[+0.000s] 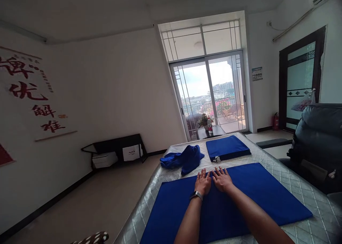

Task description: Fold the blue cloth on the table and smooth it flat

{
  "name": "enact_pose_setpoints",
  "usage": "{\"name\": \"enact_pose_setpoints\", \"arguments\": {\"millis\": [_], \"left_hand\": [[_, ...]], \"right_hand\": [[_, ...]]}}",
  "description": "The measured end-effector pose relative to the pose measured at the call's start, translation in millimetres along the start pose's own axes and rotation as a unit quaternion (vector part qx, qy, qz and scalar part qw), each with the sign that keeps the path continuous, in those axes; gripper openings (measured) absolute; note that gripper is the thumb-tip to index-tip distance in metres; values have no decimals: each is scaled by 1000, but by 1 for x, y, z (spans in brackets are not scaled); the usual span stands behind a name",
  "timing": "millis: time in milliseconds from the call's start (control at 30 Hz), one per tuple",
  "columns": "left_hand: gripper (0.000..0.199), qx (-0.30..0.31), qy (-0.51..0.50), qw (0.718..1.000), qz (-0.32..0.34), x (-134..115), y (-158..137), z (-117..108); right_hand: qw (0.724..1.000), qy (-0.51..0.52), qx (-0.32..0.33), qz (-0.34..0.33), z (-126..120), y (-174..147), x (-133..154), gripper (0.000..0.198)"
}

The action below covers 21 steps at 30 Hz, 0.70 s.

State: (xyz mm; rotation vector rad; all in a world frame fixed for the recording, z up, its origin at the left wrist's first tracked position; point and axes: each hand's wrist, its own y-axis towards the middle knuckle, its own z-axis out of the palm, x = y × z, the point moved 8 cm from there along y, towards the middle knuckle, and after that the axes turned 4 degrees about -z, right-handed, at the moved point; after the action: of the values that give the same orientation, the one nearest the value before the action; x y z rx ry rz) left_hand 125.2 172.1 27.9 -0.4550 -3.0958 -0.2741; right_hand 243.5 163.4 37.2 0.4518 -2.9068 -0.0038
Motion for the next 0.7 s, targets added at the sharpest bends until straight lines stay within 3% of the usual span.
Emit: {"name": "enact_pose_setpoints", "arguments": {"millis": [367,700], "left_hand": [[55,-11,19,998,-59,63,-11,9],[55,9,18,994,-103,111,-22,7]], "right_hand": [[998,-21,5,51,-3,-4,-53,63],[994,-38,1,99,-11,-15,-130,63]]}}
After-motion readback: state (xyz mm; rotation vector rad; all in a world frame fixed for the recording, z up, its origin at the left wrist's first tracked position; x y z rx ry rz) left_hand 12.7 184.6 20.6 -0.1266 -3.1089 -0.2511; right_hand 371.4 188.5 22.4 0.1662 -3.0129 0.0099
